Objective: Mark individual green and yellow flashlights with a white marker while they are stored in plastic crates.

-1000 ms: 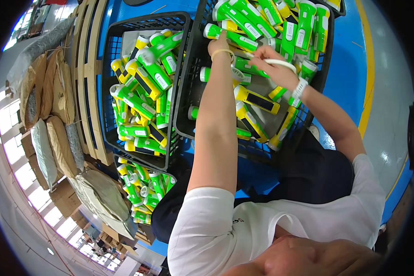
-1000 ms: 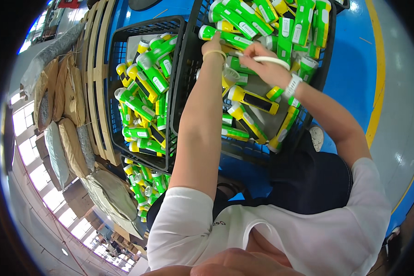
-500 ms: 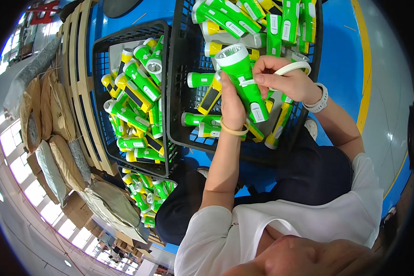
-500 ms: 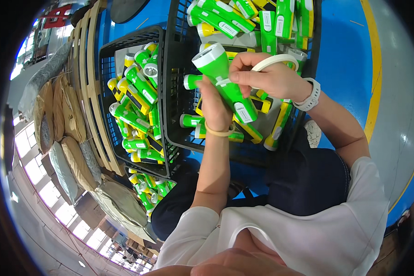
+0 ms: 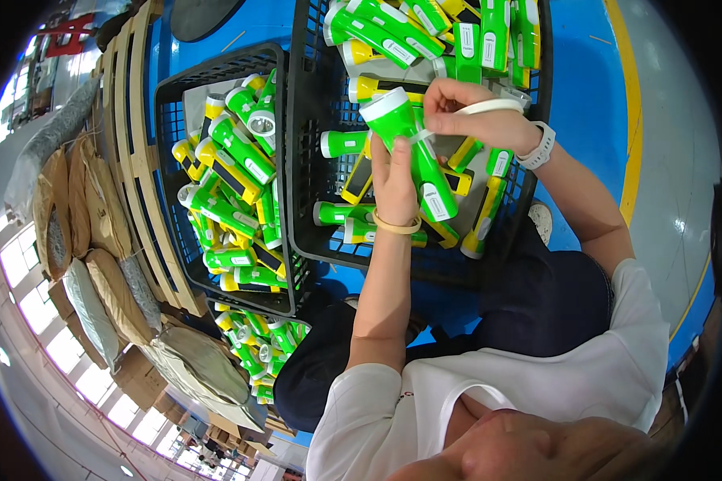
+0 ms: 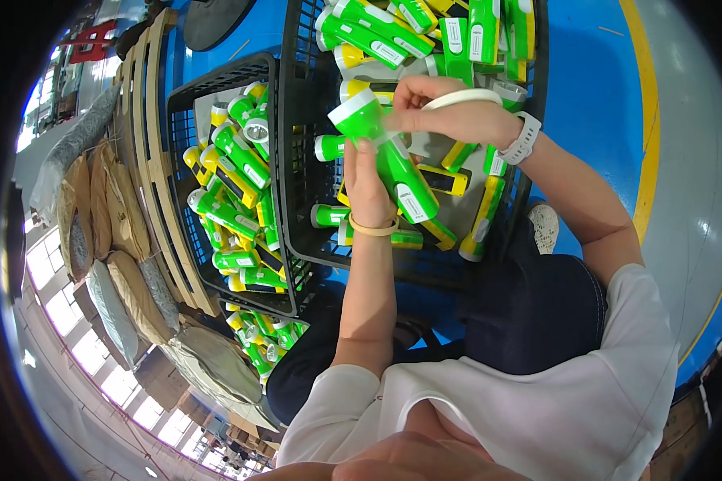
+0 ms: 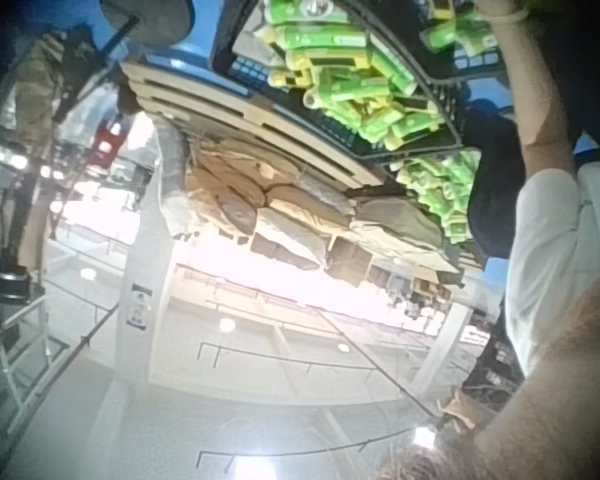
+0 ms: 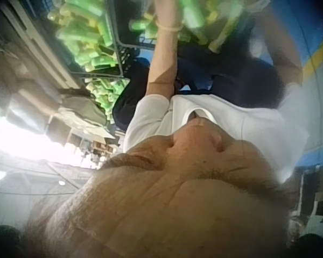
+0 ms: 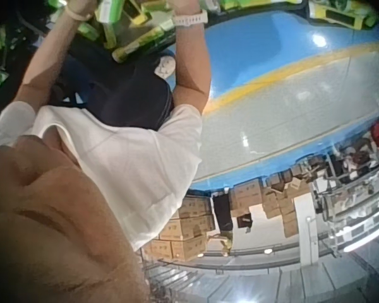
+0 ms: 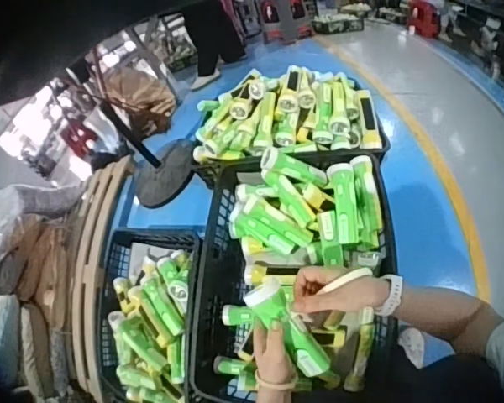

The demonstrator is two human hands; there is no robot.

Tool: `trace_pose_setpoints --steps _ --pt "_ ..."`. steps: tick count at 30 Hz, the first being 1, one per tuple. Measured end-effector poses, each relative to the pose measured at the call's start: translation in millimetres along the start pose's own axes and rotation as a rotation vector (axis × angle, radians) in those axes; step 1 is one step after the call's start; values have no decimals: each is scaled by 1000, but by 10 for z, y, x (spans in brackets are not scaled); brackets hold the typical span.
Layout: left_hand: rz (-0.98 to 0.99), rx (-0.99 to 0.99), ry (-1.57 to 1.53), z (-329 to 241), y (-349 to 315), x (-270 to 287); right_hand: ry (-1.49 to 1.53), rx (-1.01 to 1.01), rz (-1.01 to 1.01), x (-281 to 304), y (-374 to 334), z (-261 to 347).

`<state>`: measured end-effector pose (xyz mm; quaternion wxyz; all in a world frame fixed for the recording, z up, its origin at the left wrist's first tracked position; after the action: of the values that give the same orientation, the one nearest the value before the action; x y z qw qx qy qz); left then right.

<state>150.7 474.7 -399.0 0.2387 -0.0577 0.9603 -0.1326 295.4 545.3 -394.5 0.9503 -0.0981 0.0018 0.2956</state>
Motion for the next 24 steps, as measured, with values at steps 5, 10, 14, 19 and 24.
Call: trace_pose_setpoints --steps 5,10,14,19,24 --pt "-111 25 19 84 41 207 -180 -24 41 -50 102 -108" --pt "-259 -138 325 195 150 666 -692 644 -180 -457 77 -86" --pt "-563 -55 297 -29 216 1147 -870 888 -82 -997 -343 383" --pt "-708 -356 467 -1137 374 1803 -801 221 -176 -185 318 -806" --pt "-1234 -740 1752 -1497 146 2511 -930 -189 222 -41 852 -1064"
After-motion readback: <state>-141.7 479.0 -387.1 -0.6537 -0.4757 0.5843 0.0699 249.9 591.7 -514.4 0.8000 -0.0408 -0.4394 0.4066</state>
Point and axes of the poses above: each hand's wrist, its own y-axis towards the middle knuckle, its own x-axis out of the back of the hand, z = x × y, the point moved 3 cm from there along y, towards the middle knuckle, and after that the axes turned 3 degrees about -x, right-handed, at the moved point
